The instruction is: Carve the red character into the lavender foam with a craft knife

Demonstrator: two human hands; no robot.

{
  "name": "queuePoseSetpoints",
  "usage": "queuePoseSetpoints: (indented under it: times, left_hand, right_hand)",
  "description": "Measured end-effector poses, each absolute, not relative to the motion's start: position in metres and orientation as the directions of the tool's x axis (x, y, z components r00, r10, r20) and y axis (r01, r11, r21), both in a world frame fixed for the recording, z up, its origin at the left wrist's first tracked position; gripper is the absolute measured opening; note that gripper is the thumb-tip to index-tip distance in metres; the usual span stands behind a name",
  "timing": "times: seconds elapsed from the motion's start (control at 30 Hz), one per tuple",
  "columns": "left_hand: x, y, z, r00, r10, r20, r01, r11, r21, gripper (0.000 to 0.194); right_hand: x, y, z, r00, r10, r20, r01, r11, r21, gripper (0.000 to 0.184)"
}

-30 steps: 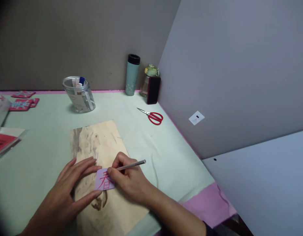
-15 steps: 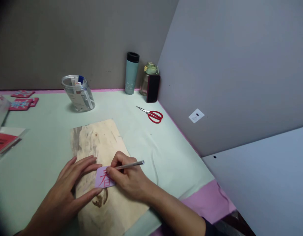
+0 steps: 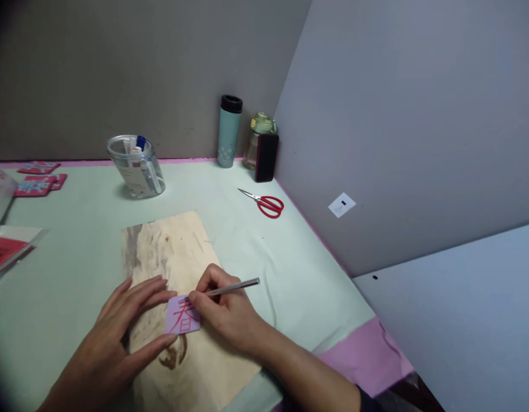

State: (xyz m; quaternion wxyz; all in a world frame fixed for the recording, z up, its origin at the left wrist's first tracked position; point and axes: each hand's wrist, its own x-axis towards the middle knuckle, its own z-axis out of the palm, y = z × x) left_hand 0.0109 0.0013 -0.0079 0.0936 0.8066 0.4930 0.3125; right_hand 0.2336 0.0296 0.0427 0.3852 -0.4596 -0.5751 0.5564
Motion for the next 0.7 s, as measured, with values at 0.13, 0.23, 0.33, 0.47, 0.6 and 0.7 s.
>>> queuePoseSetpoints:
  times: [0.13,0.23,0.33,0.47,0.6,0.7]
  left_hand:
    - [0.007,0.0,-0.013,0.346,0.852,0.393,0.704,-0.513,0.492,0.055]
    - [0.006,0.0,-0.012,0.264,0.881,0.393,0.709,-0.453,0.54,0.054]
    - [0.007,0.002,-0.004,0.22,0.872,0.436,0.666,-0.461,0.586,0.028]
    - [0.012,0.007,0.004,0.256,0.844,0.471,0.64,-0.513,0.572,0.012]
    - [0.017,0.008,0.006,0.294,0.833,0.468,0.639,-0.535,0.552,0.009]
    - [0.019,0.007,0.007,0.305,0.83,0.466,0.635,-0.542,0.55,0.009]
  right_hand:
    - [0.234,0.03,0.043,-0.28,0.958,-0.068,0.087,-0.045,-0.995,0.028]
    - [0.236,0.028,0.047,-0.3,0.953,-0.039,0.077,-0.016,-0.997,0.028]
    - [0.237,0.027,0.049,-0.352,0.935,-0.032,0.076,-0.006,-0.997,0.028]
    - [0.237,0.026,0.051,-0.387,0.922,-0.02,0.083,0.013,-0.996,0.026]
    - [0.237,0.026,0.052,-0.404,0.915,-0.004,0.079,0.03,-0.996,0.022]
    - [0.236,0.027,0.052,-0.41,0.912,-0.008,0.063,0.019,-0.998,0.021]
